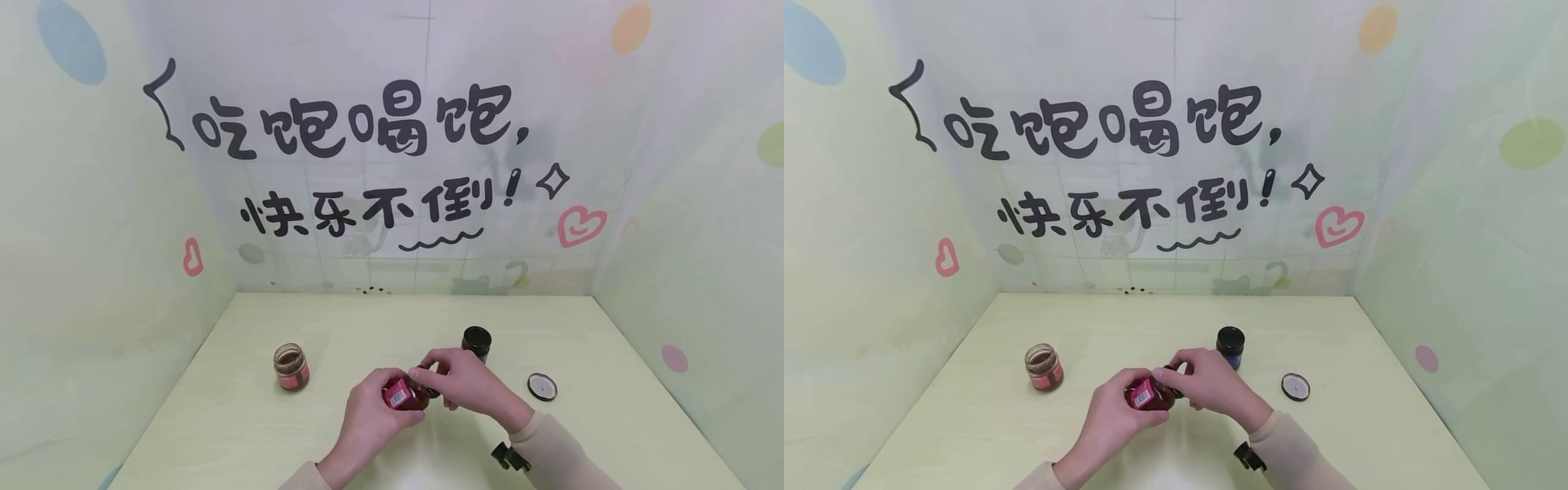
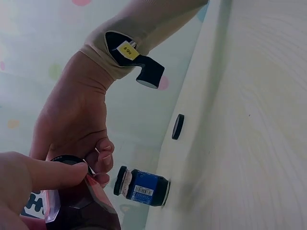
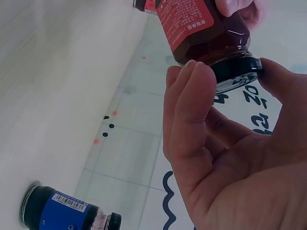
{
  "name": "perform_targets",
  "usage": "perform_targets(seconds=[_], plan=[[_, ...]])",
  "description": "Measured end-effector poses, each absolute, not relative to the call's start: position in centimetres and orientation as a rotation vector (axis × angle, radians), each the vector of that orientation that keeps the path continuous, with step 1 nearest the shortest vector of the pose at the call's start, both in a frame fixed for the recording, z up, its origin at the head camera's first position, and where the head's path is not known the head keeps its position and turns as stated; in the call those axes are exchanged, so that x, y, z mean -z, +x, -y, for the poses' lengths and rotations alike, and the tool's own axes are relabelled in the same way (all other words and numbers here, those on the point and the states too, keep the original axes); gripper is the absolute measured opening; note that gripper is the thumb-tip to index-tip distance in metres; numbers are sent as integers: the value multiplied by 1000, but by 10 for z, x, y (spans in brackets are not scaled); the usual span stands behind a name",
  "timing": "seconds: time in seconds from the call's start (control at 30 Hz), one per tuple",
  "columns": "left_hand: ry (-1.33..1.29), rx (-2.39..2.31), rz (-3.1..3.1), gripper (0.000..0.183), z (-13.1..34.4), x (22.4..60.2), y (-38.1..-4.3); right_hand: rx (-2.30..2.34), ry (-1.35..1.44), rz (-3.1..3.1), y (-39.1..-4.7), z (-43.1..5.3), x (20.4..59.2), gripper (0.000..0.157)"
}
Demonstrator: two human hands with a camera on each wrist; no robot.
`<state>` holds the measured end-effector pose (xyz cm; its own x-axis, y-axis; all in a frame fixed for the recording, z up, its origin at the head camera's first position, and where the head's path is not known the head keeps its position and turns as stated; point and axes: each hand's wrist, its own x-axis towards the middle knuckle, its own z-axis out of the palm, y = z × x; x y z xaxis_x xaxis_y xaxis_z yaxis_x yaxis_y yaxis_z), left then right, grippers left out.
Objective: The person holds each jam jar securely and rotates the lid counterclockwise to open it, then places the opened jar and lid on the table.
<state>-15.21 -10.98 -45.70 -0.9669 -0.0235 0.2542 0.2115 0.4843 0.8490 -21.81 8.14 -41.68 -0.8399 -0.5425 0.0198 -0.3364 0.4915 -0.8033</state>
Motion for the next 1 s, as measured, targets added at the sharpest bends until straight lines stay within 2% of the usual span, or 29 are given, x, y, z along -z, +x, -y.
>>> perform_targets(seconds=[0.37,1.0], plan=[[-161,1486,2510,53,110,459,-151,1243,-769,-2521,-219,-82,419,30],[-127,1530,2489,55,116,464,-154,1262,-853,-2500,-219,-90,415,40]])
